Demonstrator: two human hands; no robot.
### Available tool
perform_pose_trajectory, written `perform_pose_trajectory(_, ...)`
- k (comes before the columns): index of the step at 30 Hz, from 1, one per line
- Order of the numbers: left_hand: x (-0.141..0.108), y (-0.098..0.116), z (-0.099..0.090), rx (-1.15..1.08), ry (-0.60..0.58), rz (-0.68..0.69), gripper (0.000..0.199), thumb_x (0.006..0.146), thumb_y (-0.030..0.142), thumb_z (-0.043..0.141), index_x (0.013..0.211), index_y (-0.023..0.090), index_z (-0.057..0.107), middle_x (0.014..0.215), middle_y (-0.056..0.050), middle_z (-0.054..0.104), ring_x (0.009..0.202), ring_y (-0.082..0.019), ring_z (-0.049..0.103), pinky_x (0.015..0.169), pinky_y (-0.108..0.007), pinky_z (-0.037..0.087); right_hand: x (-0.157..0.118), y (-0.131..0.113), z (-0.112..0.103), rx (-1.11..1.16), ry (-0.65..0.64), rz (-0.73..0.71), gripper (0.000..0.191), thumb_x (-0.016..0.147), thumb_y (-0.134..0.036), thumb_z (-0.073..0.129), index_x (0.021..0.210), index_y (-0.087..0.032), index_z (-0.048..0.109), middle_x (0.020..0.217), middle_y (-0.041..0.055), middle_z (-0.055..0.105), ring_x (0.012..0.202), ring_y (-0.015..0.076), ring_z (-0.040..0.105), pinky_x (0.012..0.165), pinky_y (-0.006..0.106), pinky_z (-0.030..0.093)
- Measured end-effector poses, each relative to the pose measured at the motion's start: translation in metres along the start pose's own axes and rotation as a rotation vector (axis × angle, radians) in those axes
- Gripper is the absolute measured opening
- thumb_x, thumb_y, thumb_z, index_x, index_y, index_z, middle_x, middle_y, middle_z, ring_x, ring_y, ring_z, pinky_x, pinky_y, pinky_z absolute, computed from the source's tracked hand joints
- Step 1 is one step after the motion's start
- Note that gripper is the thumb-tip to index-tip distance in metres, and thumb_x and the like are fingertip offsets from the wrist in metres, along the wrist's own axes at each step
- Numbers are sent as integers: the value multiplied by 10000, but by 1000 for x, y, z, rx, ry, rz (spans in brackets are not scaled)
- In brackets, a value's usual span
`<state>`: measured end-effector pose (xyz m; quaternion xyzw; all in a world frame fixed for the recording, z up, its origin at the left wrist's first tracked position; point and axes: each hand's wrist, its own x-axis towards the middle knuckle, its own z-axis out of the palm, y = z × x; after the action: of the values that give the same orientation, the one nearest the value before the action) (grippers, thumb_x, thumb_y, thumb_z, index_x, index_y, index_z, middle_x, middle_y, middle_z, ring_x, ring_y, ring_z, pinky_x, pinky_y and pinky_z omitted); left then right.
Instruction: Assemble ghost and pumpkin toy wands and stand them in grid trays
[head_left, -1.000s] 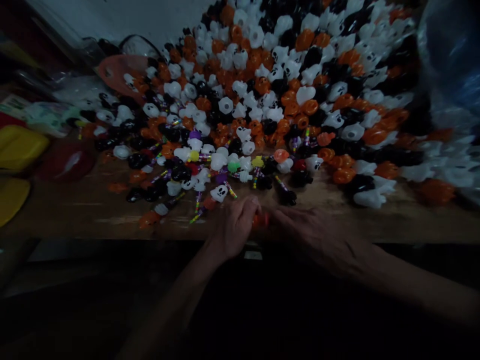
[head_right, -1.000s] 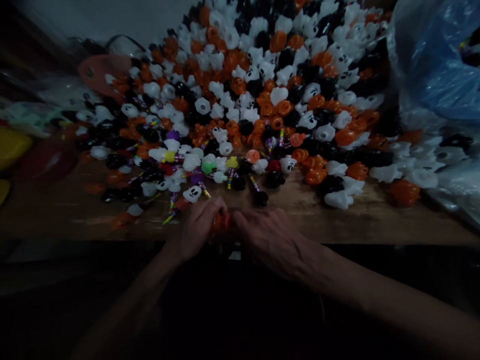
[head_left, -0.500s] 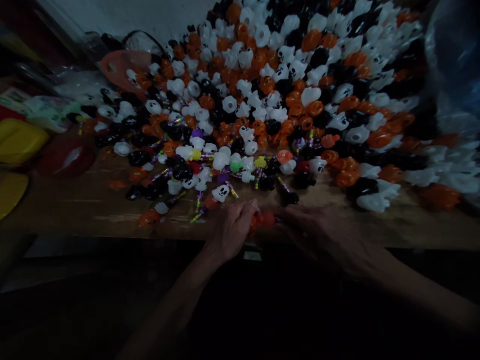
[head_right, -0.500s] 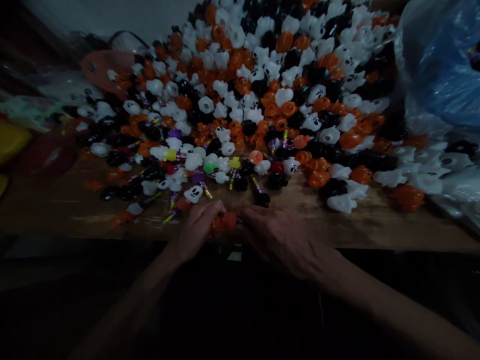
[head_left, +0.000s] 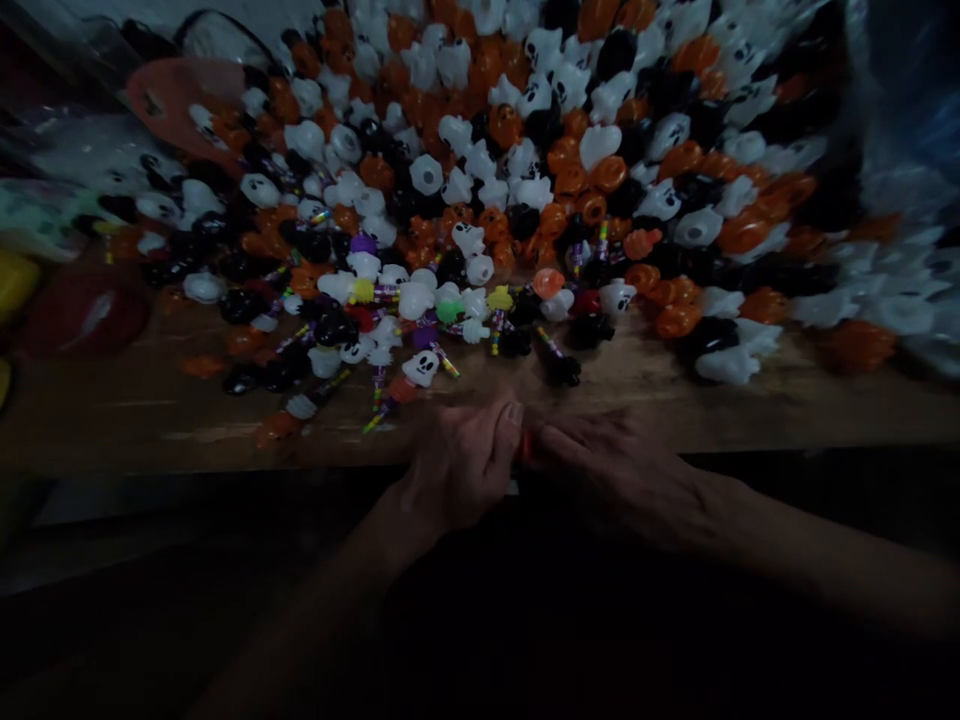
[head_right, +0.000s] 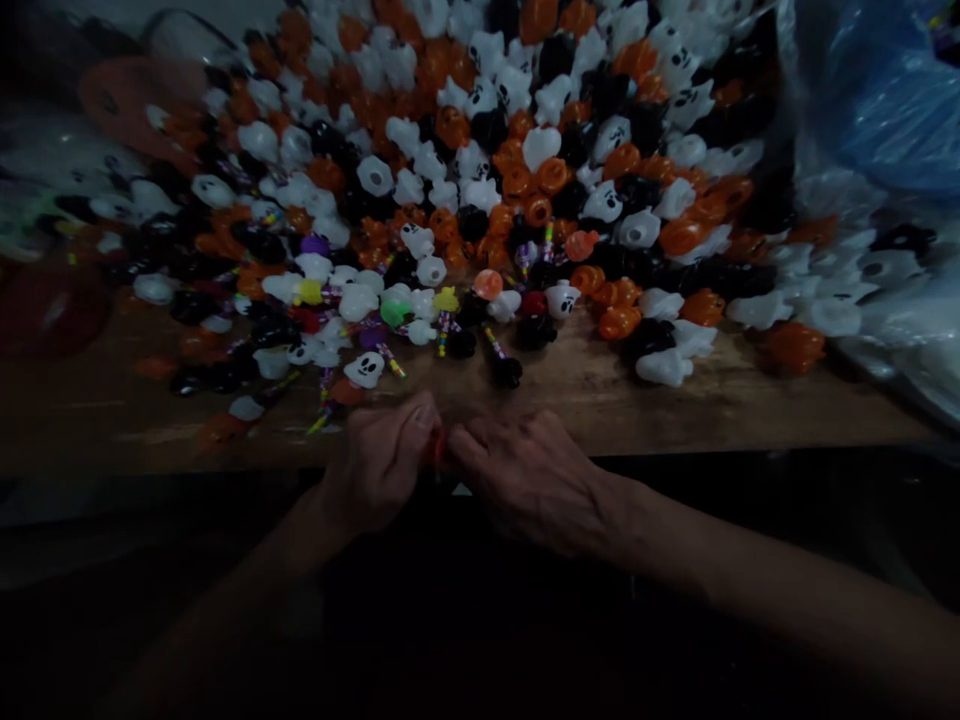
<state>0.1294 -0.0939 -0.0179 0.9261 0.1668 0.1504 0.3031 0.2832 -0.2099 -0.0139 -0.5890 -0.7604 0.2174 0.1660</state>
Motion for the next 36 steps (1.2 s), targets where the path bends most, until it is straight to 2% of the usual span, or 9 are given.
perform_pose_trajectory(4,-2,-3,0,179,97,212,203,904,163,352,717,180,431,592,18,451,516,-110,430,516,-278,302,5,-5,-10,406,31,154,270,962,-314,328,922,-155,542,751,14,572,611,104,490,575,249,361)
perform_pose_trajectory(7,0,-9,-3,168,96,246,197,911,185,352,756,170,474,622,10,493,547,-115,467,533,-275,323,13,-4,-20,735,-65,334,373,957,-420,329,805,-154,543,646,-17,478,548,86,428,502,216,342)
perform_pose_trajectory(10,3,-14,-10,37,23,71,277,949,218,295,758,170,491,637,16,497,572,-103,484,565,-257,345,22,-2,-30,911,-181,444,449,932,-510,342,705,-158,502,554,-52,351,459,61,319,417,188,276)
perform_pose_trajectory(13,4,-15,-18,-49,7,-130,353,968,279,273,696,173,470,619,23,471,567,-99,457,575,-247,342,27,-1,-35,881,-167,479,460,912,-532,379,664,-159,483,544,-52,356,448,52,303,398,175,240)
perform_pose_trajectory(16,3,-14,-24,-74,-22,-238,406,969,342,278,671,170,493,597,27,473,565,-101,453,570,-242,333,27,-1,-34,925,-144,509,447,882,-554,435,673,-164,494,549,-56,355,444,53,300,386,172,232)
perform_pose_trajectory(21,-2,-11,-26,-135,-8,-384,459,967,403,256,827,176,630,709,1,617,671,-136,559,632,-253,379,25,1,-26,1005,-146,487,409,868,-553,462,738,-175,551,555,-56,351,445,62,277,385,189,226)
perform_pose_trajectory(28,-2,-10,-23,-183,13,-317,425,970,345,265,808,166,615,697,1,610,685,-134,558,669,-255,379,23,3,-22,794,-98,447,408,895,-513,449,826,-150,622,614,-28,476,486,70,375,427,198,271)
perform_pose_trajectory(33,-2,-10,-20,-116,-41,-239,406,971,292,237,795,158,577,708,-14,606,668,-134,552,676,-268,373,19,-1,-12,300,82,250,263,940,-308,413,958,-154,625,761,28,633,618,116,545,554,228,365)
perform_pose_trajectory(36,0,-9,-20,-51,-80,-222,390,968,294,246,723,174,525,631,5,549,595,-123,511,615,-267,343,15,0,-5,12,141,131,198,912,-224,433,1019,-156,585,779,39,640,623,135,561,552,247,338)
